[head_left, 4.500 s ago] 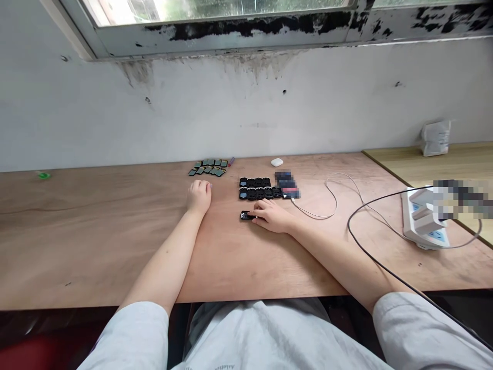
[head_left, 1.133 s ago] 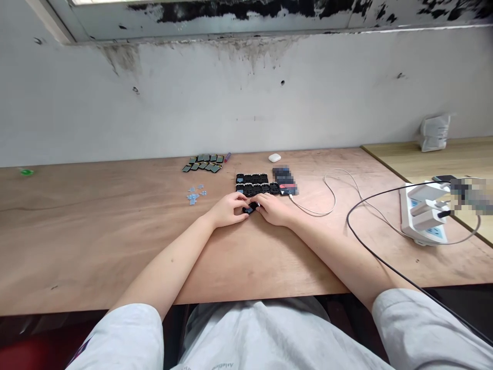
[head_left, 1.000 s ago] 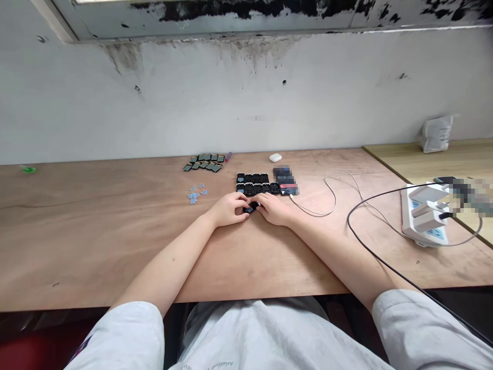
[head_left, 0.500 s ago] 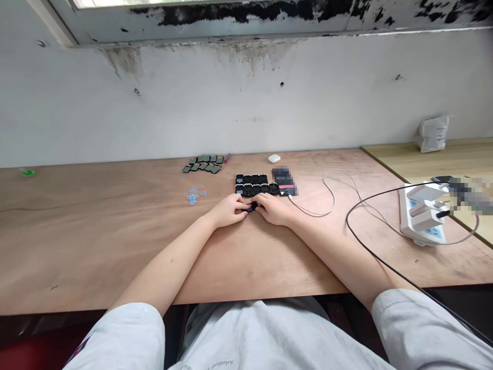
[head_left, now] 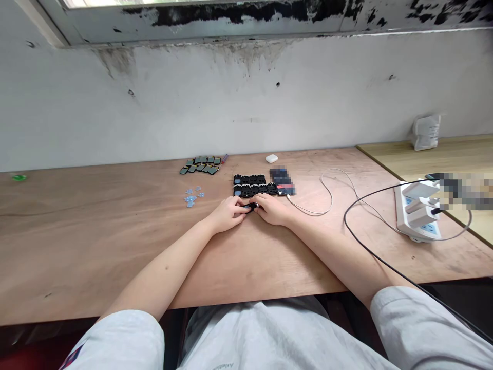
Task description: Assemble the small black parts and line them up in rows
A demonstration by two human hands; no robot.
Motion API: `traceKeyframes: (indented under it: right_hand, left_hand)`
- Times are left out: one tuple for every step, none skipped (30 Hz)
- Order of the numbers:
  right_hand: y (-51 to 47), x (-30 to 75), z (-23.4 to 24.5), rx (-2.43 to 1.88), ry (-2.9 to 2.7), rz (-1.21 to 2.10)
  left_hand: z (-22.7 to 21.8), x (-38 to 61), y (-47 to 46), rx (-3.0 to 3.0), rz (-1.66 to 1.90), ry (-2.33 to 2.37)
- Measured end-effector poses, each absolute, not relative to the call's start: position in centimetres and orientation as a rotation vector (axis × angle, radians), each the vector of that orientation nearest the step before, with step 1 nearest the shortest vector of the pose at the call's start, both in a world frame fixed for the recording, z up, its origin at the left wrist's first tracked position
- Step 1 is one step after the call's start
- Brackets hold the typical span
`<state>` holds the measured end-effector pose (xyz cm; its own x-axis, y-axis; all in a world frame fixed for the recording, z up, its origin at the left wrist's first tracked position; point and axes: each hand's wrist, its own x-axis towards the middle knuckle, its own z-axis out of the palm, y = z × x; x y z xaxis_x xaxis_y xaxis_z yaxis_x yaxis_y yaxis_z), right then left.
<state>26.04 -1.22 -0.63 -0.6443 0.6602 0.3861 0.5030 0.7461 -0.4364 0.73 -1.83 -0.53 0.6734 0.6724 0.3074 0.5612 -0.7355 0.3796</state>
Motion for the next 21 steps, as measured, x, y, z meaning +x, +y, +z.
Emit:
traceKeyframes:
  right_hand:
    - [-1.2, 26.0, -0.7, -0.875, -2.413, 0.396]
    - [-1.2, 26.0, -0.7, -0.874, -2.414, 0.397]
    - [-1.2, 26.0, -0.8, -0.875, -2.415, 0.396]
    - [-1.2, 26.0, -0.8, -0.873, -2.416, 0.394]
    - [-1.3, 26.0, -0.8, -0.87, -2.414, 0.391]
    - [-1.4, 26.0, -0.8, -0.868, -2.403, 0.385]
    - [-1.5, 26.0, -0.8, -0.869, -2.383, 0.376]
    - [-1.7, 26.0, -0.8, -0.877, -2.353, 0.362]
    - [-1.8, 26.0, -0.7, -0.891, -2.32, 0.348]
    - [-2.0, 26.0, -0.6, -0.905, -2.29, 0.336]
    - [-2.1, 26.0, -0.6, -0.914, -2.274, 0.33]
    - [-2.1, 26.0, -0.5, -0.919, -2.274, 0.327]
    - [-2.1, 26.0, -0.4, -0.918, -2.287, 0.326]
    - [-2.1, 26.1, -0.4, -0.917, -2.308, 0.321]
    - [-2.1, 26.1, -0.3, -0.913, -2.332, 0.312]
    - [-2.1, 26.0, -0.3, -0.909, -2.354, 0.294]
    - [-2.1, 26.0, -0.3, -0.903, -2.375, 0.271]
    - [-2.1, 26.0, -0.2, -0.898, -2.392, 0.245]
    - [-2.1, 26.0, -0.2, -0.893, -2.408, 0.22]
    - [-2.1, 25.9, -0.1, -0.887, -2.42, 0.197]
    - [-2.2, 25.9, 0.0, -0.882, -2.432, 0.18]
  left_hand:
    - [-0.5, 0.8, -1.9, 2.642, 0.64, 0.991]
    - [-0.5, 0.8, -2.0, 2.644, 0.652, 0.988]
    - [-0.5, 0.9, -2.0, 2.641, 0.668, 0.981]
    - [-0.5, 0.9, -2.1, 2.635, 0.687, 0.974]
    - [-0.5, 1.0, -2.1, 2.634, 0.707, 0.969]
    - [-0.4, 1.0, -2.1, 2.638, 0.733, 0.971]
    - [-0.4, 0.9, -2.0, 2.646, 0.766, 0.983]
    - [-0.3, 0.8, -1.8, 2.654, 0.812, 1.015]
    - [-0.2, 0.6, -1.5, 2.655, 0.869, 1.077]
    - [-0.1, 0.3, -1.0, 2.64, 0.933, 1.181]
    - [0.0, 0.0, -0.4, 2.602, 0.991, 1.329]
    - [0.0, -0.4, 0.4, 2.54, 1.029, 1.505]
    - [0.1, -0.7, 1.1, 2.456, 1.038, 1.701]
    - [0.2, -1.0, 2.0, 2.359, 1.005, 1.881]
    - [0.2, -1.2, 2.8, 2.272, 0.945, 2.018]
    - [0.2, -1.3, 3.5, 2.202, 0.882, 2.116]
    - [0.2, -1.3, 4.2, 2.152, 0.816, 2.18]
    - [0.2, -1.1, 4.7, 2.122, 0.757, 2.217]
    - [0.2, -0.8, 5.1, 2.107, 0.714, 2.237]
    - [0.2, -0.4, 5.4, 2.104, 0.686, 2.242]
    - [0.3, 0.1, 5.6, 2.111, 0.67, 2.233]
